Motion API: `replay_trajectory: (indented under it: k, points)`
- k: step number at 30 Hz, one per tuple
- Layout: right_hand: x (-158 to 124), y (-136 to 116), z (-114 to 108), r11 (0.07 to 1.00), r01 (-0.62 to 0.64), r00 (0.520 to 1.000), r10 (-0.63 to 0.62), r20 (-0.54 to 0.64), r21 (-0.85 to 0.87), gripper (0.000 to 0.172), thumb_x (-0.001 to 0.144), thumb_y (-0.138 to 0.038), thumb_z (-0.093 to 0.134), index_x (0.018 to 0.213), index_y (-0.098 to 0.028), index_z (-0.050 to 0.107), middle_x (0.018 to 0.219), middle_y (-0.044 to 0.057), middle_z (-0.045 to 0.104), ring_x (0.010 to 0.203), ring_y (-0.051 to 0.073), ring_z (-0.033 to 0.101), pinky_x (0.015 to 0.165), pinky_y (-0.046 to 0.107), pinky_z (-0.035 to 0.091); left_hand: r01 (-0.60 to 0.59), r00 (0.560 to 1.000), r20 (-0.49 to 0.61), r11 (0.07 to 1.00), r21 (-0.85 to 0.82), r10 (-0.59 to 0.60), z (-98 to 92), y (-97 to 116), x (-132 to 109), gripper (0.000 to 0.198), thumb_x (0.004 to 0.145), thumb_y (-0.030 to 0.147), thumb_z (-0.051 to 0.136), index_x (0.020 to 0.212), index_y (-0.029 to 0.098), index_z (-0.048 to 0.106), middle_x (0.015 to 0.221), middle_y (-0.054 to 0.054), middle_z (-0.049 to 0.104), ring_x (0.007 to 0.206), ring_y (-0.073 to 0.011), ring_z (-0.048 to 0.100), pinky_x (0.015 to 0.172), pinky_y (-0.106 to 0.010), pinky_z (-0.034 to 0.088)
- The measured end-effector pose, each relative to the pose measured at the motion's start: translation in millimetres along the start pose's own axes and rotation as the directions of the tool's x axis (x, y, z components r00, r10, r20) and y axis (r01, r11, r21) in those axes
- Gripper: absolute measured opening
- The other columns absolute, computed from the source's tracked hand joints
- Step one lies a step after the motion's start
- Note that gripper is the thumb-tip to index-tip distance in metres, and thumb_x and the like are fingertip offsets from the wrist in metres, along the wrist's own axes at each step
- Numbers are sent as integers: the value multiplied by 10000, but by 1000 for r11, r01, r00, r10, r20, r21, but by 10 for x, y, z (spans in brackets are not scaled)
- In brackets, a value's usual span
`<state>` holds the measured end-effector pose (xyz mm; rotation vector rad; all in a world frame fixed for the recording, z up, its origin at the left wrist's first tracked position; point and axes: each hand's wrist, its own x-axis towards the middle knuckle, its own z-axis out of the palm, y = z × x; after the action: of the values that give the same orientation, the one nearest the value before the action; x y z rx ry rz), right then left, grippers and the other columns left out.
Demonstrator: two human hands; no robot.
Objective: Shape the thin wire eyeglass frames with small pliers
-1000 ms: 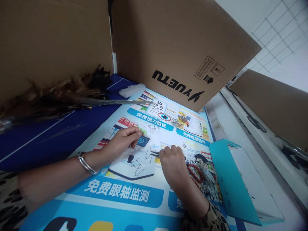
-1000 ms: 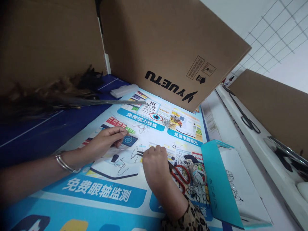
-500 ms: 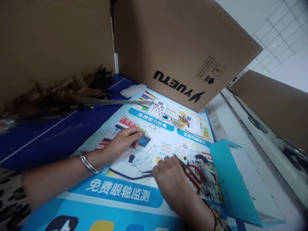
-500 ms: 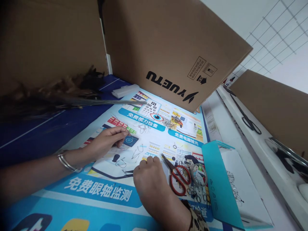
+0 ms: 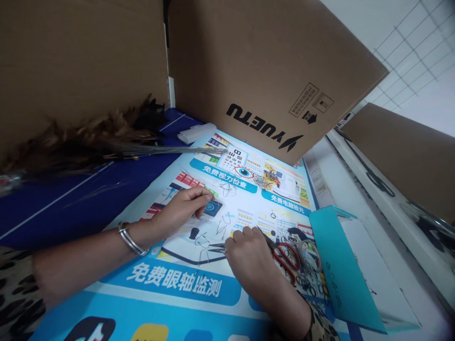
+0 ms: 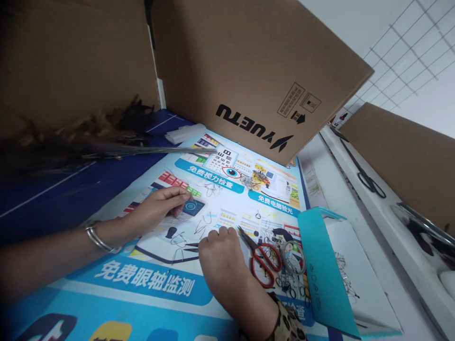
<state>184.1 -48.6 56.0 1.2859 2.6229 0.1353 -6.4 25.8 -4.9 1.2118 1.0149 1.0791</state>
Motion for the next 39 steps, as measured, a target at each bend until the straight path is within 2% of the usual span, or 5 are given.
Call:
replay_trajectory:
  k: [14, 18, 22, 28, 39]
  points:
    - [-2, 57, -44, 957, -85, 989, 115, -97, 278, 117, 813, -282, 592, 772, -173, 591, 790, 57, 607, 780, 210, 516, 688, 316, 355, 70, 995, 76, 994, -83, -64, 41, 29, -11, 203, 842, 357, 546, 747, 179, 568, 503, 53, 479, 477, -99, 411, 470, -205, 297]
    - [127, 157, 109, 646, -205, 894, 430, -128, 735, 169, 846, -330, 544, 773, -177, 552, 714, 0, 552, 681, 139, 493, 612, 238, 349, 203, 968, 184, 960, -194, -168, 83, 42, -42, 185, 814, 352, 590, 757, 181, 550, 494, 63, 458, 448, -86, 389, 449, -193, 271]
    - [238, 157, 289, 226, -97, 900, 435, -11, 969, 188, 810, -353, 570, 824, -167, 542, 656, -42, 459, 588, 96, 407, 527, 204, 313, 201, 940, 308, 967, -158, -145, 94, -1, -54, 216, 832, 369, 572, 760, 165, 577, 499, 46, 477, 437, -84, 404, 442, -198, 273]
    - [277, 70, 357, 14, -72, 897, 438, 59, 997, 183, 773, -304, 600, 681, -154, 549, 588, -53, 405, 558, 80, 339, 508, 206, 264, 242, 899, 418, 942, -232, -128, 96, -21, -68, 234, 843, 383, 569, 859, 154, 618, 625, 2, 554, 480, -96, 476, 456, -213, 341]
    - [241, 153, 429, -374, 55, 833, 528, 164, 926, 119, 751, -264, 629, 752, -152, 589, 583, -26, 527, 539, 89, 437, 536, 210, 332, 272, 930, 340, 883, -382, -139, 98, 33, -50, 224, 866, 353, 552, 957, 161, 623, 759, -46, 595, 678, -160, 564, 545, -241, 413]
